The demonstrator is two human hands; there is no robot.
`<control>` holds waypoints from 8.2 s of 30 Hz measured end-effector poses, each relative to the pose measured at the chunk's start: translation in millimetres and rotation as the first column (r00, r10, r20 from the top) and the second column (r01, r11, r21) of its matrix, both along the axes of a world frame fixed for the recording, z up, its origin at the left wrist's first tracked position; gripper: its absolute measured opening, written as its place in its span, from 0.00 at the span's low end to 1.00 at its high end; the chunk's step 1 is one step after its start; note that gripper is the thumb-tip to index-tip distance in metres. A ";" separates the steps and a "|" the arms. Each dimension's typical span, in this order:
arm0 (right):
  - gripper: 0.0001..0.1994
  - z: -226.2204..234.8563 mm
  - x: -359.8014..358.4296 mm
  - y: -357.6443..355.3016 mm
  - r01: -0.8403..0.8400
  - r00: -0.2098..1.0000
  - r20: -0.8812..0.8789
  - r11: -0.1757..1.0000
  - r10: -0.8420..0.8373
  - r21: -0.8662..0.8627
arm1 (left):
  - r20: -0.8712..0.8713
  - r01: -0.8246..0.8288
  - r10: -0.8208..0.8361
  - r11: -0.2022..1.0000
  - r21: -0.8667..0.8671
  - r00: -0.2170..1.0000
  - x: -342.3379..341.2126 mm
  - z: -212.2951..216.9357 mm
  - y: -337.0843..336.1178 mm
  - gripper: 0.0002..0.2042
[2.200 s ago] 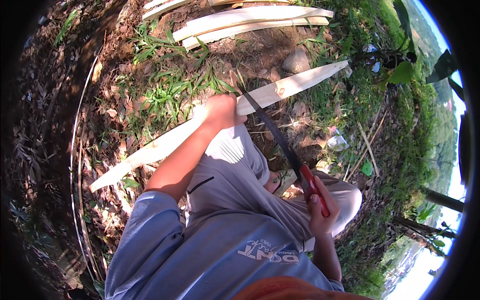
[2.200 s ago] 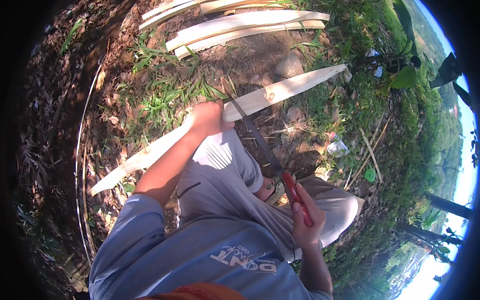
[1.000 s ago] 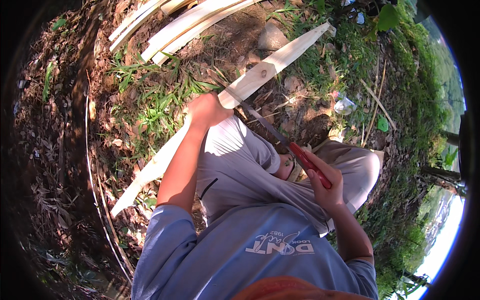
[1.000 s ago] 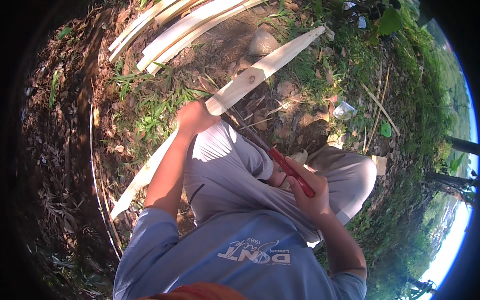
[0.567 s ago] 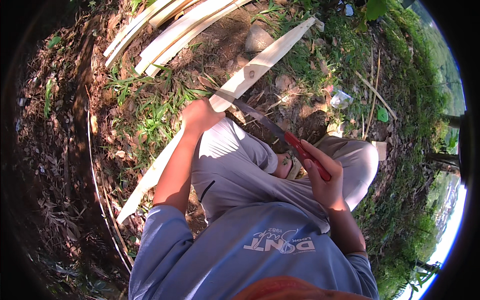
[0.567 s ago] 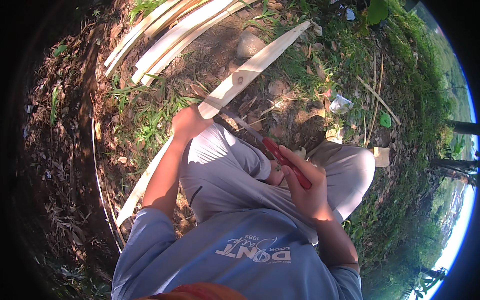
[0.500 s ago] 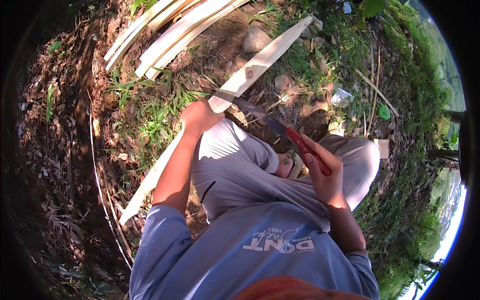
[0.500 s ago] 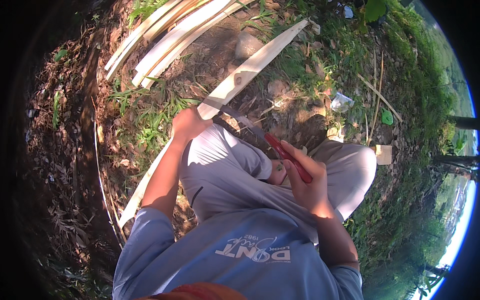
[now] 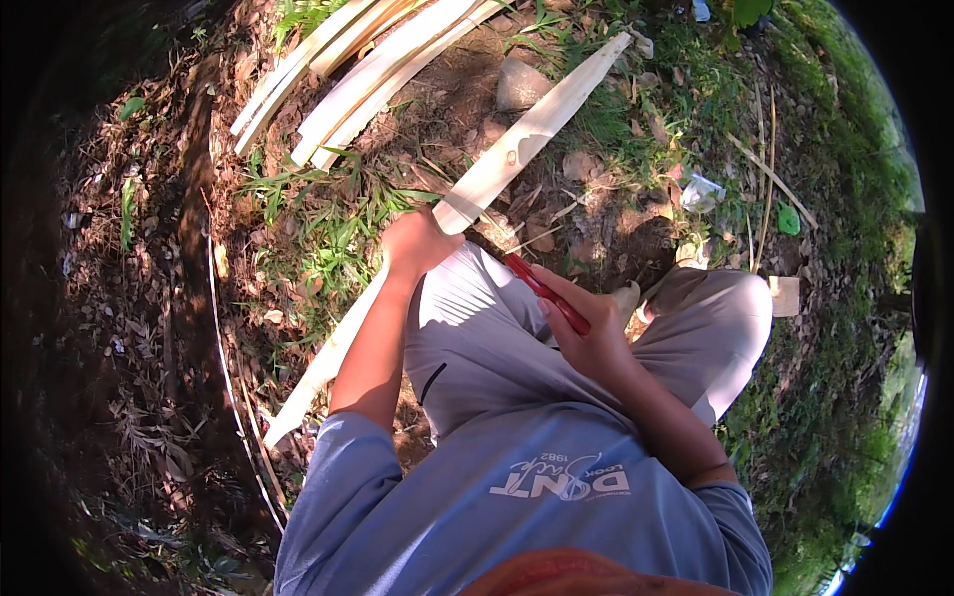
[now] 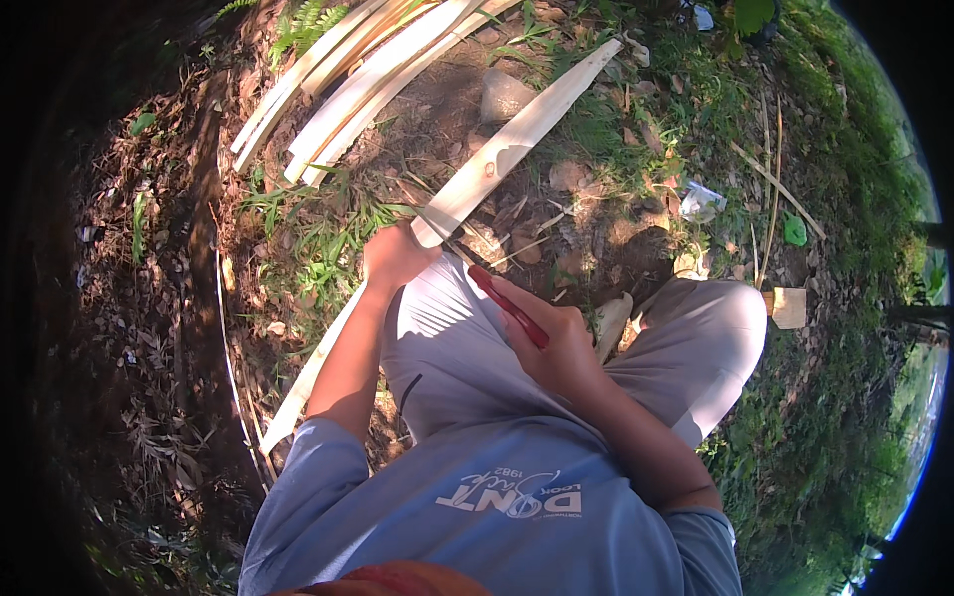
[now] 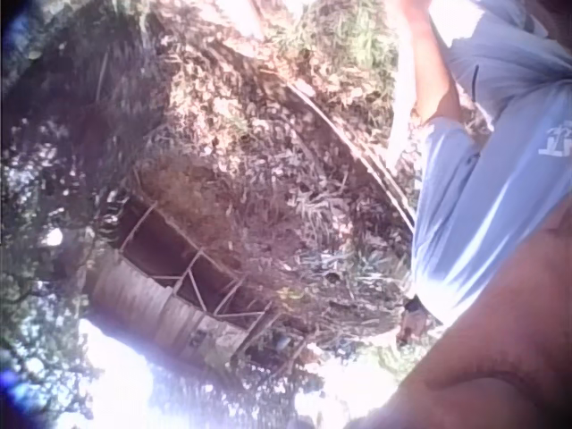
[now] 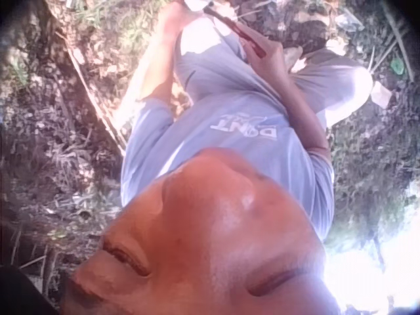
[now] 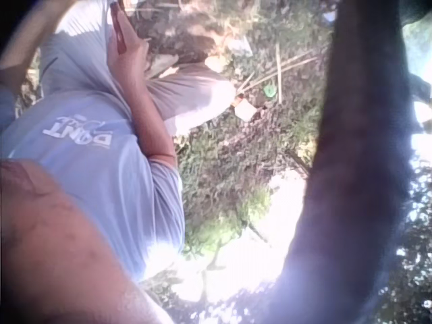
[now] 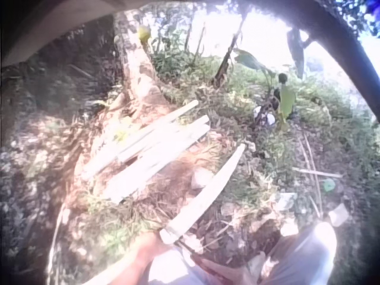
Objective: The person sits on the ground and uses a red-handled knife to shave thin strips from a long piece of light-colored wood. They hold the wood against their leg and repeatedly scrape the blade along its surface to create shavings.
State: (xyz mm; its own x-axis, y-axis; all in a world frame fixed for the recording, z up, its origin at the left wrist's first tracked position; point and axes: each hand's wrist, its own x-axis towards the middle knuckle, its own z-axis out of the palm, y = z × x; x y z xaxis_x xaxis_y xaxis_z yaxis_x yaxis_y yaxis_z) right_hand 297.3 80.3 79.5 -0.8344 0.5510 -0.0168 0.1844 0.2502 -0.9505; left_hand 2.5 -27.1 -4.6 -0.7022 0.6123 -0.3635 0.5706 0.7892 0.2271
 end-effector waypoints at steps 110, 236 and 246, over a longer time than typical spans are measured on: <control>0.22 24.5 63.3 -8.2 0.306 0.952 0.019 0.951 -0.306 0.036 | 0.197 -0.100 0.037 0.943 0.318 0.980 -29.5 -6.6 -9.2 0.29; 0.18 -48.9 -76.7 37.2 0.043 0.997 -0.056 0.992 -0.050 -0.120 | -0.251 -0.146 0.169 0.983 0.107 0.953 16.5 -25.7 7.7 0.32; 0.23 -51.7 -70.6 31.5 -0.114 0.976 -0.168 0.980 0.141 0.162 | -0.273 -0.151 0.173 0.984 0.099 0.946 22.4 -22.3 12.9 0.30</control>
State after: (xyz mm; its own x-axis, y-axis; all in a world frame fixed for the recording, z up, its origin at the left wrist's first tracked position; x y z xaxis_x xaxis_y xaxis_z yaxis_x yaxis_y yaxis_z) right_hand 226.6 111.8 27.8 -0.8799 0.4246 0.2133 -0.0270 0.4034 -0.9146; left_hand 24.9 -14.2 -26.9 -0.8607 0.4999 -0.0959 0.4856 0.8629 0.1398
